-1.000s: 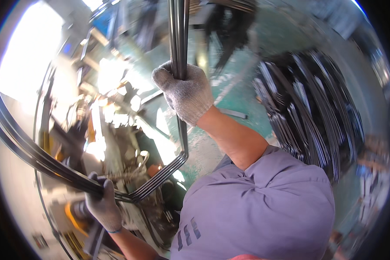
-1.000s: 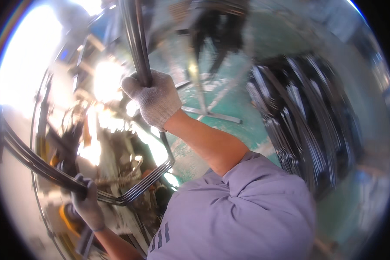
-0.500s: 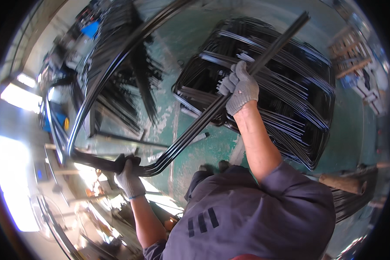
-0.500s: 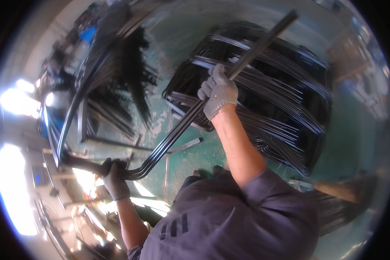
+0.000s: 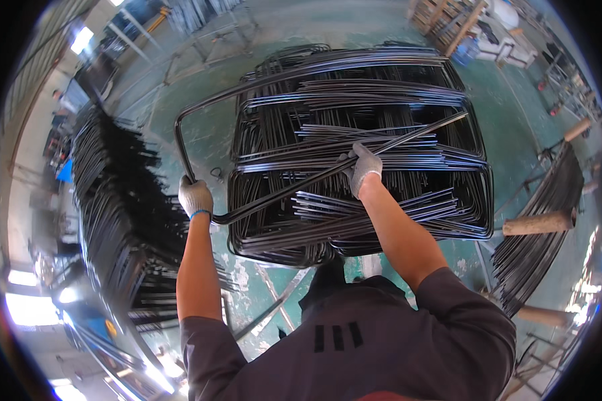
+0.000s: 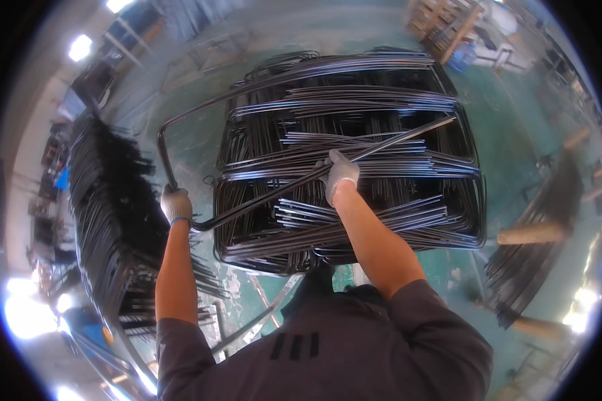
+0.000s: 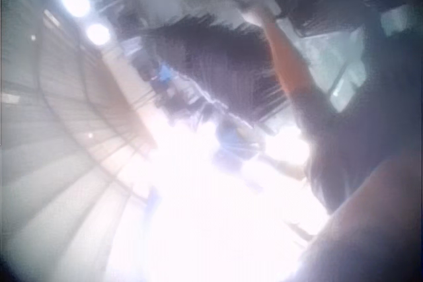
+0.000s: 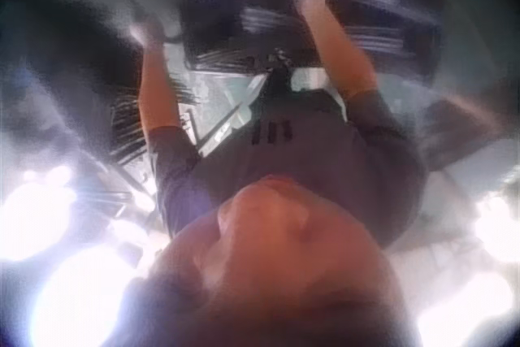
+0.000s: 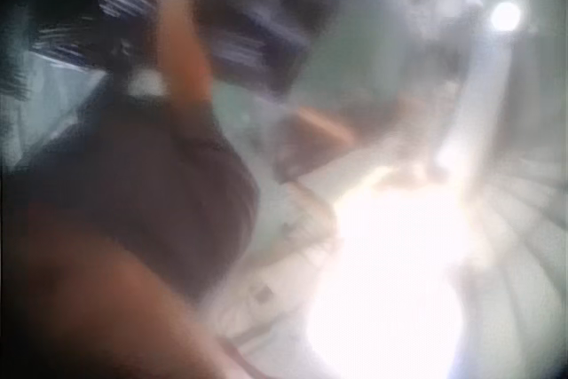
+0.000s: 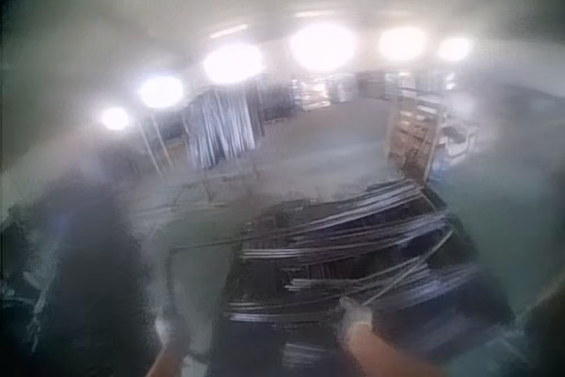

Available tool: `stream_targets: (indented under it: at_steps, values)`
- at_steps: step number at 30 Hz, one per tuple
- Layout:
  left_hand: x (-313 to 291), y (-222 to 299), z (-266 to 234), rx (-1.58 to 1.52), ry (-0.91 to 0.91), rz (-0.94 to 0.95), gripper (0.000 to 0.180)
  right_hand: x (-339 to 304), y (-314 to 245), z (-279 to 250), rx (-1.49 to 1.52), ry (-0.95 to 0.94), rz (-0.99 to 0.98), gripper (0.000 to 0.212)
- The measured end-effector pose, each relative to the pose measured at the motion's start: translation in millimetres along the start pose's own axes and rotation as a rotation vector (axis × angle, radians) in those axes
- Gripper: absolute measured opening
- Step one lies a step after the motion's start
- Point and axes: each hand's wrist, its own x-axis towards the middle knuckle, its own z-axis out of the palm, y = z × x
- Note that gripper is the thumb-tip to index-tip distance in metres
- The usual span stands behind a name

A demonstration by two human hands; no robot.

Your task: The person picks up metal bars from a stack, inserts them into a machine to bend them, and then places the bent bars onto another stack.

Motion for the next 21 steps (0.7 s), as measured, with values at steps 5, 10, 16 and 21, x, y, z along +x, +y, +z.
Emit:
stream_targets:
  at_steps: [5,10,16,21]
  values:
    - [105.2,-37.4,101.2,0.117,-0.029,0.114,0.023,81.0,25.2,24.3,-0.248,0.152,0.087,0.037]
    - [177.5,-75.6,180.5,0.22,-0.076,0.177,0.028,127.9,48.5,56.2,-0.28,0.248,0.117,0.042]
    - [207.7,-107.3,238.2,0.248,-0.188,0.248,0.034,180.4,67.3,72.2,-0.242,0.415,0.223,0.041]
    - [202.1,-88.5,266.0,0.334,-0.207,0.186,0.035,184.8,60.9,85.2,-0.478,0.4,0.479,0.054]
